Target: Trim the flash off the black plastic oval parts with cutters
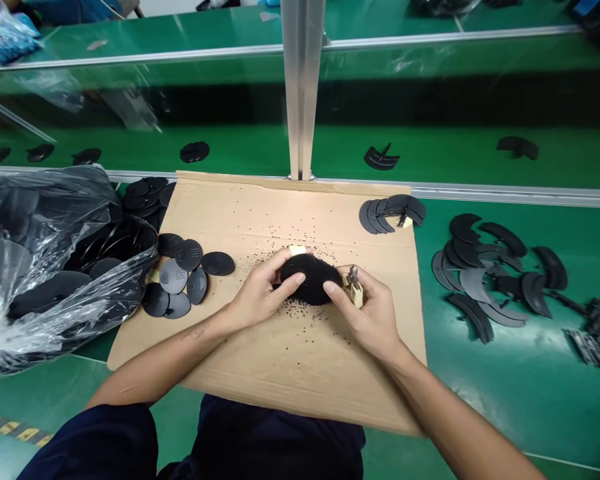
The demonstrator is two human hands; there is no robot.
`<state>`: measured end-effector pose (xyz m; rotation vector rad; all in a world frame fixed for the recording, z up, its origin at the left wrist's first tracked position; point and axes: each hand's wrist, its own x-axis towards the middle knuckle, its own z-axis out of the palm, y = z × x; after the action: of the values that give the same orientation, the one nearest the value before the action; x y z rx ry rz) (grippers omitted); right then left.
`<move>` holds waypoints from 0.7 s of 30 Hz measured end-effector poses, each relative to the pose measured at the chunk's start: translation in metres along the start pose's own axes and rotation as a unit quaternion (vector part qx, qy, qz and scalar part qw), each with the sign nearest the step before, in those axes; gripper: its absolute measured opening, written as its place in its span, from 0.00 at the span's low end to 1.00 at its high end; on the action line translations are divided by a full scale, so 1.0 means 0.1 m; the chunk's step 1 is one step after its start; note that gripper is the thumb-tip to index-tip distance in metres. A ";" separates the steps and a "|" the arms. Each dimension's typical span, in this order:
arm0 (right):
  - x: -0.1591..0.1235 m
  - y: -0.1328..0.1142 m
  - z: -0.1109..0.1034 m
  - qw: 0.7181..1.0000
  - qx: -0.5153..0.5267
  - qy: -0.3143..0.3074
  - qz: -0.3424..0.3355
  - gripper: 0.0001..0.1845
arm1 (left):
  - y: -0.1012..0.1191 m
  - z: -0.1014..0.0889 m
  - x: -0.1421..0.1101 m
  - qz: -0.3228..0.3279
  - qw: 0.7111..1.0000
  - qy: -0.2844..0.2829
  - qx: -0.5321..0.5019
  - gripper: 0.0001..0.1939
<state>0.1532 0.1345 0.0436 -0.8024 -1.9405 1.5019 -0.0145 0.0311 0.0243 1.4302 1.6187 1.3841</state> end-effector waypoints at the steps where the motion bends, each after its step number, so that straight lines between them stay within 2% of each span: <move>1: 0.00 0.00 0.00 1.000 -0.001 -0.001 -0.002 0.13 | 0.00 0.00 0.00 -0.003 1.000 -0.002 -0.013 0.16; 3: 0.00 0.01 0.00 1.000 -0.005 -0.010 -0.010 0.10 | 0.01 -0.02 0.01 0.002 1.000 -0.006 -0.011 0.14; 6: 0.01 0.03 -0.02 0.999 -0.030 -0.011 -0.040 0.07 | 0.05 -0.09 0.02 0.051 0.996 -0.015 0.067 0.12; 11: 0.02 0.08 -0.05 0.988 -0.087 -0.016 -0.124 0.09 | 0.08 -0.11 -0.01 0.135 0.966 -0.082 0.206 0.15; 13: 0.02 0.10 -0.04 0.983 -0.095 -0.027 -0.152 0.06 | 0.07 -0.08 -0.02 0.149 0.957 -0.085 0.235 0.16; 15: 0.01 0.12 -0.04 0.980 -0.099 -0.021 -0.173 0.05 | 0.06 -0.06 -0.03 0.146 0.963 -0.058 0.219 0.17; 18: -0.01 0.14 -0.04 0.974 -0.095 -0.004 -0.204 0.06 | 0.06 -0.05 -0.02 0.124 0.984 0.001 0.131 0.16; 21: -0.01 0.14 -0.03 0.967 -0.088 0.000 -0.239 0.10 | 0.08 -0.07 -0.01 0.141 0.987 0.025 0.078 0.14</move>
<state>0.1583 0.1383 0.0307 -0.3604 -2.0966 1.0536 -0.0178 0.0270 0.0340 1.7858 1.6359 1.4837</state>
